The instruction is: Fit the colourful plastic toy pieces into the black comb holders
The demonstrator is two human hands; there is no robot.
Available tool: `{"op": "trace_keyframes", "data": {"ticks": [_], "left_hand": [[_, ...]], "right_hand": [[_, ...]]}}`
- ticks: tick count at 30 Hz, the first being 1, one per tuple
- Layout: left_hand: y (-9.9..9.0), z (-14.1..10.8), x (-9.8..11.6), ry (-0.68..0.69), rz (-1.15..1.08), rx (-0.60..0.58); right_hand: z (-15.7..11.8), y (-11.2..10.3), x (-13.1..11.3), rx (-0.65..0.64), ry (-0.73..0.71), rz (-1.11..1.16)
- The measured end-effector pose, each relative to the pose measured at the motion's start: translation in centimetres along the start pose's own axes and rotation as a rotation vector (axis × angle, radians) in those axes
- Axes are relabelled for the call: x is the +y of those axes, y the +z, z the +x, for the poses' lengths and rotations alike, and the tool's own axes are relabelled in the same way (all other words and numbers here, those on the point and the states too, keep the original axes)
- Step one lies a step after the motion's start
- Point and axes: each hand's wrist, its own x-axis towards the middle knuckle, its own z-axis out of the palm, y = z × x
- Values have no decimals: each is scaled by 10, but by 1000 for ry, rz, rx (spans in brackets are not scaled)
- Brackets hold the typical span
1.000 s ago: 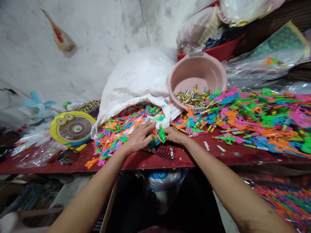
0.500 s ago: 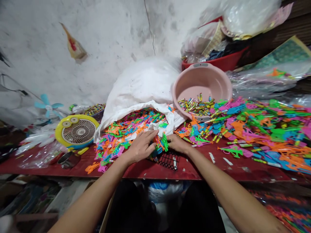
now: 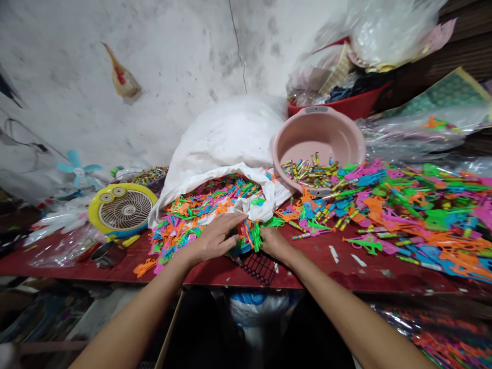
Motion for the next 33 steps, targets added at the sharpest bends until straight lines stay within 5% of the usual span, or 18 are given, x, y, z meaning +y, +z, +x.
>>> {"op": "trace_keyframes", "data": {"ticks": [5, 8, 11, 14, 16, 24, 33], "left_hand": [[-4, -11, -3, 49, -5, -6], [-3, -13, -3, 48, 18, -10], [-3, -14, -2, 42, 48, -29], [-4, -12, 0, 40, 72, -49], [-4, -11, 1, 30, 80, -53], [6, 1, 10, -163, 153, 48], [12, 19, 20, -452, 263, 82]], "right_hand": [[0, 5, -8, -52, -57, -16], [8, -9, -8, -139, -14, 178], [17, -41, -7, 24, 122, 408], [20, -75, -8, 256, 193, 378], [13, -85, -9, 205, 192, 225], [-47, -49, 6, 319, 233, -176], [-70, -43, 6, 271, 373, 98]]}}
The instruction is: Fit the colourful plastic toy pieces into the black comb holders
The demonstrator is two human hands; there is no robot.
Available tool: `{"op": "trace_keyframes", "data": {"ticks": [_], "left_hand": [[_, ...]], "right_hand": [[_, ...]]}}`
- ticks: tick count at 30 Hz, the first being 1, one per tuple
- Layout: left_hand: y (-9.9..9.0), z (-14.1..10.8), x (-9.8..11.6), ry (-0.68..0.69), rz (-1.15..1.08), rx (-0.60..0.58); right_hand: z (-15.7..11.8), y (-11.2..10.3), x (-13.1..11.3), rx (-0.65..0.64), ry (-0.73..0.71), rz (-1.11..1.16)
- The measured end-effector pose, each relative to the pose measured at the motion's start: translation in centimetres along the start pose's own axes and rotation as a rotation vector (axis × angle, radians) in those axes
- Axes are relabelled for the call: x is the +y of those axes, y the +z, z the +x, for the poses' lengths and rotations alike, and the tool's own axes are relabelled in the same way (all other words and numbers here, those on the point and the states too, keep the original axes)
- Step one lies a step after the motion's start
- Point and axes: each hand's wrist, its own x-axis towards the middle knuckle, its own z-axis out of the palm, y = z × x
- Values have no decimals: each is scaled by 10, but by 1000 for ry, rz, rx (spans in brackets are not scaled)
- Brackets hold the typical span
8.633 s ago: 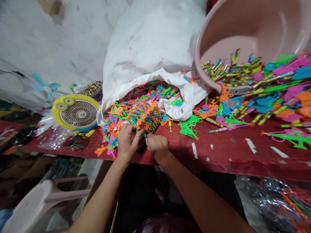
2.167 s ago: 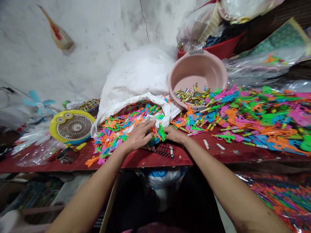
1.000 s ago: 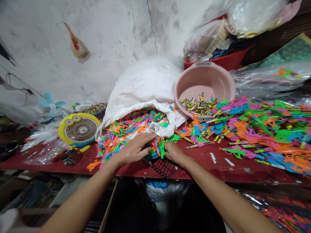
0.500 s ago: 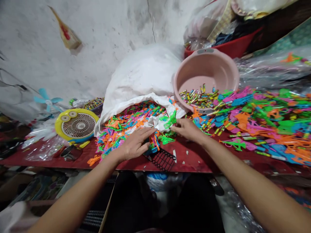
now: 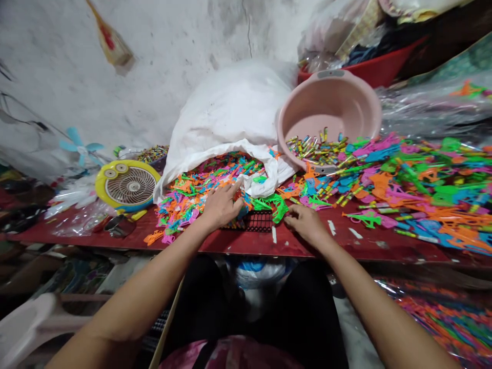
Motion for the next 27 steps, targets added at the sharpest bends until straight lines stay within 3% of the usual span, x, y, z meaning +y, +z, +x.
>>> {"op": "trace_keyframes", "data": {"ticks": [3, 6, 9, 14, 19, 24, 27], "left_hand": [[-2, 2, -7, 28, -45, -35], [-5, 2, -19, 138, -119, -46], [-7, 1, -27, 223, -118, -51], [-4, 2, -24, 185, -62, -49], [4, 6, -26, 174, -78, 5], [5, 13, -53, 246, -194, -34], [3, 17, -77, 272, -294, -63]], "right_hand": [[-7, -1, -5, 45, 36, 73], [-16, 3, -19, 181, 23, 25], [-19, 14, -30, 237, 17, -17], [-12, 36, -14, 234, -30, 6], [-13, 42, -3, 147, -6, 102], [-20, 43, -6, 202, 106, 178], [-22, 45, -7, 238, 94, 123]]}}
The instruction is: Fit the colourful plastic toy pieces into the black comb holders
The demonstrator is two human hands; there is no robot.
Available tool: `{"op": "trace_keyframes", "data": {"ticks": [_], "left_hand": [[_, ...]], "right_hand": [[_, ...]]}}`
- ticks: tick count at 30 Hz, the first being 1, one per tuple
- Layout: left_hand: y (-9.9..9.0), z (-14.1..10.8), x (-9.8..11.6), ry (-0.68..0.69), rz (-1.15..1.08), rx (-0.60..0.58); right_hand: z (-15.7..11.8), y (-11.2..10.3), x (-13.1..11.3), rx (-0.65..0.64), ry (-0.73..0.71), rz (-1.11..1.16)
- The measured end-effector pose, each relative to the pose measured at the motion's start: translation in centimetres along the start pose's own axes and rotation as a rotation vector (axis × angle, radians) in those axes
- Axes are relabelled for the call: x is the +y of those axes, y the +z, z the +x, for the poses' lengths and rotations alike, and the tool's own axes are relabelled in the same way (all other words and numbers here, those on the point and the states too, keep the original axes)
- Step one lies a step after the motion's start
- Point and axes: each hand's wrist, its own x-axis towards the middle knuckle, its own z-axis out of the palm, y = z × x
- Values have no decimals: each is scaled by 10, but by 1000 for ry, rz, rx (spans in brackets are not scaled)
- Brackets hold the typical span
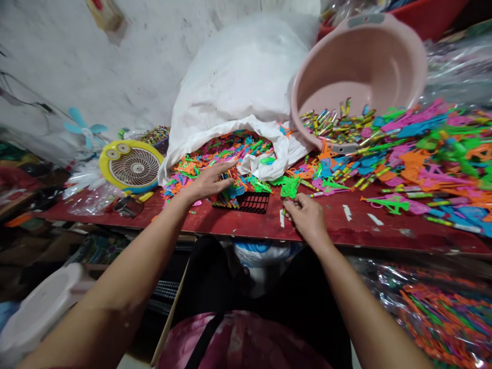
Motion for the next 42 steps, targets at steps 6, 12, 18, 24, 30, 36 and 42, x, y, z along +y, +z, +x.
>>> {"op": "trace_keyframes", "data": {"ticks": [6, 12, 18, 24, 30, 36, 42], "left_hand": [[-17, -5, -28, -9, -228, -90], [-32, -2, -34, -70, -211, -177], [-29, -9, -33, -2, -190, -167], [-30, -30, -22, 67, -78, -188], [-32, -62, 5, 44, 136, 104], [58, -128, 25, -453, -173, 871], [125, -137, 15, -657, -295, 702]], "right_hand": [[-3, 0, 0, 30, -72, -114], [-5, -2, -4, 36, -66, -129], [-7, -1, -5, 49, -83, -107], [2, -1, -2, 12, -75, -118], [39, -12, 4, 15, -72, -266], [35, -24, -3, 191, -234, -593], [-8, 34, -25, 93, -569, -619]]}}
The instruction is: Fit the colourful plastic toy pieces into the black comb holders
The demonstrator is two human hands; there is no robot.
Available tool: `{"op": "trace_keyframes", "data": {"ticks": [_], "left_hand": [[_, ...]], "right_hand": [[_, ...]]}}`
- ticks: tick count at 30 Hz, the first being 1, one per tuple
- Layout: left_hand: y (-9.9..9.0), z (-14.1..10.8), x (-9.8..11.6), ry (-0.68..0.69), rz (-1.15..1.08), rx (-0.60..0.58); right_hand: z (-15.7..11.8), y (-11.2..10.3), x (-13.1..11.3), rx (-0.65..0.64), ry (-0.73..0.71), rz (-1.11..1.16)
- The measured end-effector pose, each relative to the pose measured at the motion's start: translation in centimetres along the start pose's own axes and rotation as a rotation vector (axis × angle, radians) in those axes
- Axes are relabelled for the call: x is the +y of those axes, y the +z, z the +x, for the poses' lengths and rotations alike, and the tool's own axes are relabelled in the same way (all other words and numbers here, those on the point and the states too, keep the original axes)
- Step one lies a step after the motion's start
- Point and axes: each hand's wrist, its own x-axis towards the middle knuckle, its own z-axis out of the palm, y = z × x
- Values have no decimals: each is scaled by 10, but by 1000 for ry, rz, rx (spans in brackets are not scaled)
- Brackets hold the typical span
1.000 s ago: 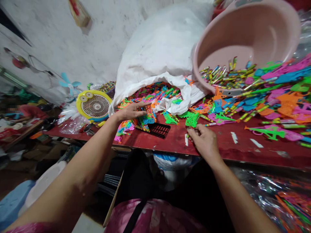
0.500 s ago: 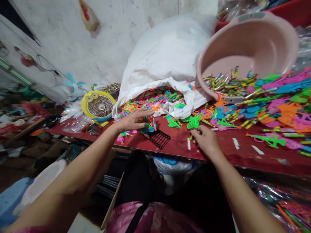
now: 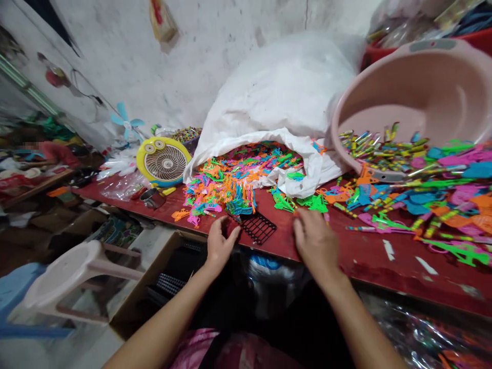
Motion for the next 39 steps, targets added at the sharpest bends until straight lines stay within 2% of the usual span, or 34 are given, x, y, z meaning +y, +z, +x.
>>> {"op": "trace_keyframes", "data": {"ticks": [2, 3, 7, 10, 13, 16, 18, 23, 28, 34, 39], "left_hand": [[4, 6, 4, -18, 89, -14], [4, 9, 7, -34, 115, -16], [2, 19, 9, -83, 101, 4], [0, 24, -1, -77, 69, -24], [-3, 27, -11, -29, 5, -80], [-7, 31, -11, -6, -59, -153], [-12, 36, -5, -20, -100, -218], [-29, 52, 20, -52, -151, -385], [-39, 67, 40, -21, -83, -486], [-35, 74, 53, 34, 72, -481], [-10, 57, 42, 22, 94, -374]], "right_hand": [[-5, 18, -27, -173, -152, 68], [-7, 28, -39, -205, -173, 47], [-23, 53, -73, -171, -187, -10], [-41, 56, -91, -197, -207, 61], [-57, 51, -101, -252, -194, 157], [-62, 42, -101, -237, -152, 314], [-57, 34, -95, -193, -74, 438], [-26, 10, -78, -100, 174, 577], [4, -1, -74, -114, 206, 677], [25, 9, -85, -87, 234, 676], [19, 27, -77, -28, 134, 525]]}}
